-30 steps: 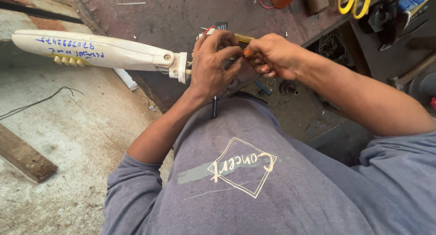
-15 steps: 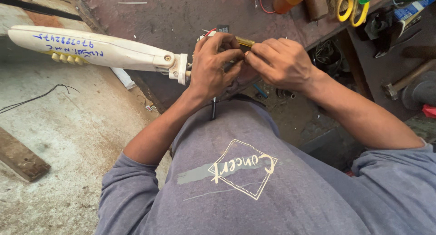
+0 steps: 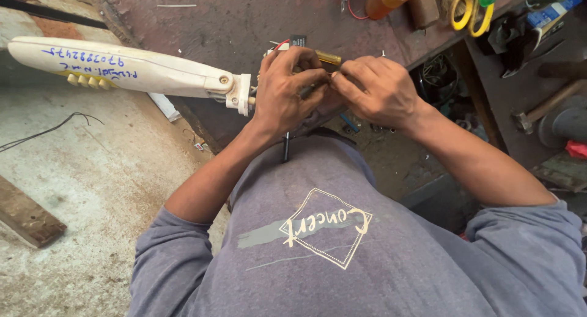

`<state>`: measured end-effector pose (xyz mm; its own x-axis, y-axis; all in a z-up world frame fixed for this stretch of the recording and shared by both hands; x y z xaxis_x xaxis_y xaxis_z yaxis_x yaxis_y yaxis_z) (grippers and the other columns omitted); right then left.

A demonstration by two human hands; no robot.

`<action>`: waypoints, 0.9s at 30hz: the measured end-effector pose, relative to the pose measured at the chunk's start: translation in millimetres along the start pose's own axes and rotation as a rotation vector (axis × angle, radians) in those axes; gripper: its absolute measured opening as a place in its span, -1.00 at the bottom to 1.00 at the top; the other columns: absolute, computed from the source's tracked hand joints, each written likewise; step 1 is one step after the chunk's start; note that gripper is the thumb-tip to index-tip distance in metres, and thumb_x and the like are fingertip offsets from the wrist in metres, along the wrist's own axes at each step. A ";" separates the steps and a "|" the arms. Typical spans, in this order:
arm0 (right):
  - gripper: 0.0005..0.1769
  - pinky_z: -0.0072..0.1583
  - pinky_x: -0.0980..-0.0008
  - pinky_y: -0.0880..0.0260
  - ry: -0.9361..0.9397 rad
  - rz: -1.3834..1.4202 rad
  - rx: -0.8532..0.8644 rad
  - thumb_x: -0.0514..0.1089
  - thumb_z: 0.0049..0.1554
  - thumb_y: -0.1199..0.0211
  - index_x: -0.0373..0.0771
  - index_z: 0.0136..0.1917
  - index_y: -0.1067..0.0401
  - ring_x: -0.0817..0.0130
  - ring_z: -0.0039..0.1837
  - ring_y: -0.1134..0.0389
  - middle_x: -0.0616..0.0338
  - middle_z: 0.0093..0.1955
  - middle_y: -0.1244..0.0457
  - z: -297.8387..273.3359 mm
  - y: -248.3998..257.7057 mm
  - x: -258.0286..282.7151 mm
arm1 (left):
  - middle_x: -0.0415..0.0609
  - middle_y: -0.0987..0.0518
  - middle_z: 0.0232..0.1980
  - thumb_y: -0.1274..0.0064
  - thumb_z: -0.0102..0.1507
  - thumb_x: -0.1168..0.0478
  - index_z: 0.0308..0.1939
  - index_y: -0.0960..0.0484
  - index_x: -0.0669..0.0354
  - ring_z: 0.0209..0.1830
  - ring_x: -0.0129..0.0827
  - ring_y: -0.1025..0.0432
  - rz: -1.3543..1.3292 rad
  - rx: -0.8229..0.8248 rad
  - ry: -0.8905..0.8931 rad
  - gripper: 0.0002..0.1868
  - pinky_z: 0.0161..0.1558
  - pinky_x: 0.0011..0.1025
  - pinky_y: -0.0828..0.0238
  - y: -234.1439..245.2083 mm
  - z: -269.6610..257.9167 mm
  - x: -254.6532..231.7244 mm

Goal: The person disassembles a white and yellow electric fan, removes the motor housing, and uses a screwdriver to adjust internal components. They then reassemble the fan and connect wires to the motor.

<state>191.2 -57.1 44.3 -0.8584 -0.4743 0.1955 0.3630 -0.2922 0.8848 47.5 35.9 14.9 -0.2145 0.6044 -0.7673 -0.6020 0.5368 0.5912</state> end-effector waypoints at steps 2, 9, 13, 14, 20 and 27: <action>-0.84 -0.06 0.33 -0.45 -0.366 0.371 0.051 -0.18 0.28 -0.21 -0.31 0.06 -0.47 0.27 -0.06 -0.41 0.12 -0.11 -0.34 -4.1 -15.0 -15.3 | -0.19 -0.53 -0.01 -0.32 0.13 0.22 -0.15 -0.77 0.04 0.00 -0.33 -0.47 0.010 0.000 -0.006 -0.79 0.24 -0.16 -0.25 -0.1 0.1 -1.0; -0.77 -0.09 0.35 -0.41 -0.812 0.876 0.040 -0.18 0.23 -0.30 -0.34 0.10 -0.43 0.34 -0.09 -0.38 0.19 -0.12 -0.33 -22.4 -36.0 -16.9 | -0.19 -0.53 0.00 -0.31 0.14 0.21 -0.15 -0.77 0.02 0.03 -0.32 -0.48 0.018 -0.001 -0.006 -0.80 0.27 -0.12 -0.23 1.1 0.5 -2.2; -0.84 -0.04 0.28 -0.43 -0.082 0.031 -0.056 -0.17 0.33 -0.27 -0.30 0.11 -0.49 0.22 -0.01 -0.41 0.07 -0.05 -0.35 -3.3 -5.3 0.8 | -0.18 -0.52 0.02 -0.32 0.15 0.21 -0.11 -0.77 0.03 0.04 -0.33 -0.47 0.008 -0.003 -0.004 -0.78 0.29 -0.13 -0.23 0.3 -1.0 -0.9; -0.85 -0.03 0.28 -0.42 -0.071 0.019 -0.051 -0.19 0.32 -0.27 -0.30 0.11 -0.49 0.23 -0.01 -0.42 0.08 -0.05 -0.35 -4.2 -5.9 0.7 | -0.19 -0.53 0.02 -0.32 0.16 0.21 -0.11 -0.78 0.02 0.02 -0.34 -0.47 0.015 0.003 0.005 -0.78 0.28 -0.13 -0.23 -0.7 -1.0 -0.5; -0.82 -0.10 0.41 -0.38 -0.971 0.854 0.138 -0.15 0.29 -0.24 -0.31 0.05 -0.50 0.39 -0.17 -0.37 0.18 -0.22 -0.34 -39.8 -53.1 -15.7 | -0.19 -0.53 0.02 -0.33 0.13 0.18 -0.13 -0.77 0.00 0.04 -0.29 -0.45 0.044 0.020 -0.027 -0.77 0.28 -0.09 -0.20 -0.5 -0.3 -3.9; -0.82 -0.03 0.32 -0.43 -0.468 0.515 -0.083 -0.18 0.29 -0.28 -0.35 0.08 -0.45 0.24 -0.05 -0.38 0.07 -0.07 -0.33 -26.6 -23.6 -12.5 | -0.18 -0.52 0.04 -0.33 0.16 0.18 -0.12 -0.76 0.00 0.07 -0.29 -0.45 0.026 0.012 -0.013 -0.78 0.29 -0.08 -0.19 0.3 1.6 -3.2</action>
<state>203.0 -66.3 9.7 -0.6290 -0.1673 0.7592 0.7758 -0.1979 0.5992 49.3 35.1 18.0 -0.2202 0.6255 -0.7485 -0.5870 0.5279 0.6138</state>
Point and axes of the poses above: each hand's wrist, its own z-axis towards the middle knuckle, its own y-axis out of the back of the hand, x = y × z, the point moved 6 cm from there along z, towards the middle knuckle
